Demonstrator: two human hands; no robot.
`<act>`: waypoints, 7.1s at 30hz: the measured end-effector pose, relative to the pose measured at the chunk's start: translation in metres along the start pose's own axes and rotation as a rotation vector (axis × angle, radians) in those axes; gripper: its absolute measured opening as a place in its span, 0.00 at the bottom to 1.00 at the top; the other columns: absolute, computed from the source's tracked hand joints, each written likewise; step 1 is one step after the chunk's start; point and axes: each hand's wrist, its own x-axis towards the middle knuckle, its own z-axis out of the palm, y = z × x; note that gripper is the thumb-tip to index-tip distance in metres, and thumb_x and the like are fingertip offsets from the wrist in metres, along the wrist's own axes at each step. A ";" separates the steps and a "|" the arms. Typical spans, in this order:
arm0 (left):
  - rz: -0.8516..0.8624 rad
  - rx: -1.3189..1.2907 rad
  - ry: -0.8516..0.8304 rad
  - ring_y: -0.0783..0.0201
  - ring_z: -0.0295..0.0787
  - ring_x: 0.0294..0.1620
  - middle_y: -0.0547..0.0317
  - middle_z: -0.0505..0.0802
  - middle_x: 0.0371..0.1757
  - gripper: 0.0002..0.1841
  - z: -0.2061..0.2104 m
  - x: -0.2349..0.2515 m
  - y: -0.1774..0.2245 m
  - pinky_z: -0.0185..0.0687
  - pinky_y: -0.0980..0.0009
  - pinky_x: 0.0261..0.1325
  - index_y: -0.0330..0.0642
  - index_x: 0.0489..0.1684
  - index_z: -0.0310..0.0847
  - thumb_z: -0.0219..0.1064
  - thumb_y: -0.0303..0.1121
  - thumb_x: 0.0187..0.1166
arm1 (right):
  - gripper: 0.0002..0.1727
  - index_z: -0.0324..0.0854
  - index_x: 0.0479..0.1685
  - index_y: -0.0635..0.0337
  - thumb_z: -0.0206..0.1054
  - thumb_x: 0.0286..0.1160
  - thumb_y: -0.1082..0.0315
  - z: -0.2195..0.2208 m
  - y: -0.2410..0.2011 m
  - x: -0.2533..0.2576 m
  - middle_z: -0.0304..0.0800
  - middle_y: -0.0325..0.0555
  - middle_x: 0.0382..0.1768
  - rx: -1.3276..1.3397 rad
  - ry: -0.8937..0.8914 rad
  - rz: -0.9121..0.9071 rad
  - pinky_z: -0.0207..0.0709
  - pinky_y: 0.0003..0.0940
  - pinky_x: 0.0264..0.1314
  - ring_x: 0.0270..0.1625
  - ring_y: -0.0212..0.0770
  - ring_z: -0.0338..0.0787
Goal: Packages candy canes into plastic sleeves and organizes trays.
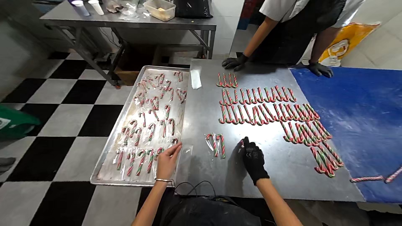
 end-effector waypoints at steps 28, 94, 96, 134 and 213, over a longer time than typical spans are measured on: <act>0.505 -0.148 -0.196 0.63 0.94 0.59 0.53 0.97 0.51 0.15 0.038 -0.058 0.060 0.86 0.65 0.70 0.36 0.52 0.93 0.75 0.39 0.78 | 0.16 0.90 0.60 0.58 0.69 0.76 0.66 -0.036 -0.063 -0.101 0.97 0.41 0.40 0.709 -0.058 -0.499 0.90 0.36 0.43 0.36 0.34 0.94; 0.000 0.140 -0.135 0.45 0.89 0.61 0.37 0.90 0.60 0.29 0.025 -0.016 0.025 0.84 0.48 0.67 0.34 0.68 0.83 0.75 0.48 0.76 | 0.14 0.90 0.57 0.58 0.70 0.78 0.64 -0.032 -0.064 -0.081 0.98 0.38 0.41 0.800 -0.091 -0.430 0.90 0.29 0.43 0.36 0.30 0.95; -0.211 0.260 -0.127 0.35 0.84 0.67 0.29 0.86 0.66 0.37 0.022 0.010 -0.005 0.76 0.40 0.73 0.29 0.72 0.77 0.79 0.51 0.72 | 0.14 0.92 0.55 0.58 0.71 0.76 0.63 -0.010 -0.060 -0.065 0.98 0.40 0.41 0.749 0.121 -0.387 0.88 0.31 0.45 0.37 0.30 0.94; 0.623 -0.145 -0.052 0.67 0.97 0.52 0.59 0.99 0.48 0.11 0.020 -0.026 0.058 0.92 0.67 0.63 0.40 0.48 0.96 0.77 0.35 0.75 | 0.23 0.83 0.70 0.49 0.72 0.74 0.70 -0.074 -0.103 -0.103 0.96 0.36 0.55 1.160 0.530 -0.666 0.92 0.31 0.54 0.52 0.35 0.96; 0.584 -0.086 -0.058 0.67 0.98 0.50 0.54 0.99 0.49 0.14 0.025 -0.050 0.065 0.91 0.70 0.62 0.33 0.56 0.93 0.70 0.32 0.80 | 0.17 0.88 0.62 0.58 0.70 0.74 0.69 -0.056 -0.101 -0.113 0.96 0.37 0.56 1.055 0.511 -0.645 0.91 0.27 0.56 0.54 0.30 0.95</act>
